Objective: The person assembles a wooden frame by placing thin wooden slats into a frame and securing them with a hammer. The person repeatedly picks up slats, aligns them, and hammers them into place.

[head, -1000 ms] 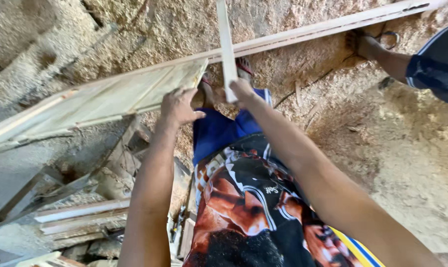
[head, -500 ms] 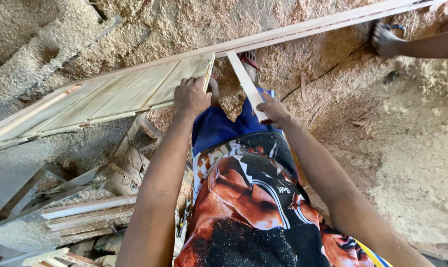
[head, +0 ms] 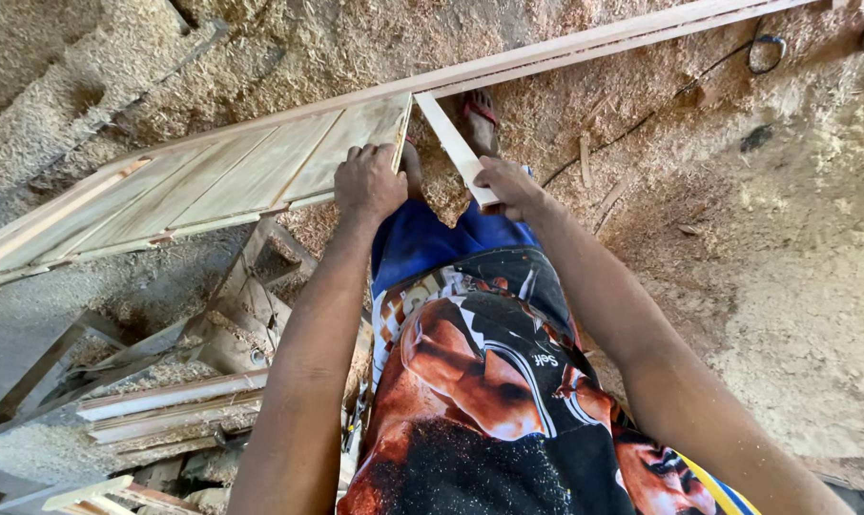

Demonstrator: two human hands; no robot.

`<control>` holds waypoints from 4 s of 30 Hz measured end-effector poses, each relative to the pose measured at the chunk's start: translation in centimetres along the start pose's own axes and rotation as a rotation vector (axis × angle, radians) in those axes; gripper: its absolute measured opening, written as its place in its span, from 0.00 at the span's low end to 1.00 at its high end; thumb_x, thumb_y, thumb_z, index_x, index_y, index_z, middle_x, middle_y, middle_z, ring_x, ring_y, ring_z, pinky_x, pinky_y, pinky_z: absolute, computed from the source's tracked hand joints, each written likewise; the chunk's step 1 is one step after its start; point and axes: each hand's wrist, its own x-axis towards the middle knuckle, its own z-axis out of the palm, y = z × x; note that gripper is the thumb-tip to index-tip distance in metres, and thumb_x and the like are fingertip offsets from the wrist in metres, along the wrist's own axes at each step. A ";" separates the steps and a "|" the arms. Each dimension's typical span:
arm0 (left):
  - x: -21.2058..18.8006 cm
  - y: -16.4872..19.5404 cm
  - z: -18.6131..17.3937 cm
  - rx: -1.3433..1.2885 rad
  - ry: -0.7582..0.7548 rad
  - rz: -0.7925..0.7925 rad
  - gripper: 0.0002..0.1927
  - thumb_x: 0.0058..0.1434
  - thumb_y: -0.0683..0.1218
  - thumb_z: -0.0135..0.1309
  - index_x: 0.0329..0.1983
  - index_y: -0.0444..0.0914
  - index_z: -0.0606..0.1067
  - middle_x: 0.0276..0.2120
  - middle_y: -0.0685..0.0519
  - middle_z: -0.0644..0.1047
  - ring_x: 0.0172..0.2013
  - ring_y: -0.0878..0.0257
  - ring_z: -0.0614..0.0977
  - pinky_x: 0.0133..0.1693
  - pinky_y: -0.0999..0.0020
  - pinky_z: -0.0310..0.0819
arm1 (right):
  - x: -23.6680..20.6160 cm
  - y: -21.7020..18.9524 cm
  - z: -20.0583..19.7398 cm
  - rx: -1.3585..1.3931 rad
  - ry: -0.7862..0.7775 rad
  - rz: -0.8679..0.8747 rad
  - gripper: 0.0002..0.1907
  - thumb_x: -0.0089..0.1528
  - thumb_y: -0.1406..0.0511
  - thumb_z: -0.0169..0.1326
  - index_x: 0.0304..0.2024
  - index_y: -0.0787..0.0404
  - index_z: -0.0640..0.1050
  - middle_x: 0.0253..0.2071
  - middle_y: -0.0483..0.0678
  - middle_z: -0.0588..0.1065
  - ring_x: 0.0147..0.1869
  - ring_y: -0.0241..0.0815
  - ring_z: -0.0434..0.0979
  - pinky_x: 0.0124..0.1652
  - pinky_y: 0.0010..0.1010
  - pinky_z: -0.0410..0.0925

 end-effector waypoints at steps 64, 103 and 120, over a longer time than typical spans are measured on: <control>-3.0 -5.1 4.0 0.069 0.511 0.077 0.04 0.56 0.41 0.52 0.33 0.37 0.76 0.36 0.47 0.79 0.42 0.51 0.79 0.47 0.49 0.70 | 5.0 -8.5 12.6 -1.731 0.118 -0.510 0.10 0.45 0.66 0.68 0.31 0.52 0.86 0.37 0.46 0.83 0.46 0.45 0.82 0.38 0.35 0.74; -46.9 -33.2 30.9 -1.132 0.942 -1.637 0.32 0.59 0.49 0.72 0.57 0.30 0.67 0.46 0.47 0.81 0.43 0.55 0.85 0.45 0.61 0.79 | 9.6 -8.6 19.4 0.214 -0.155 0.257 0.15 0.70 0.65 0.53 0.50 0.75 0.74 0.36 0.60 0.72 0.33 0.48 0.77 0.29 0.25 0.74; -13.1 -2.8 30.0 -1.219 -0.033 -0.726 0.20 0.66 0.58 0.49 0.47 0.40 0.80 0.42 0.40 0.81 0.45 0.44 0.82 0.49 0.47 0.77 | 12.0 -8.9 16.9 0.018 0.037 0.087 0.18 0.71 0.70 0.47 0.54 0.85 0.70 0.35 0.64 0.74 0.28 0.44 0.78 0.25 0.21 0.75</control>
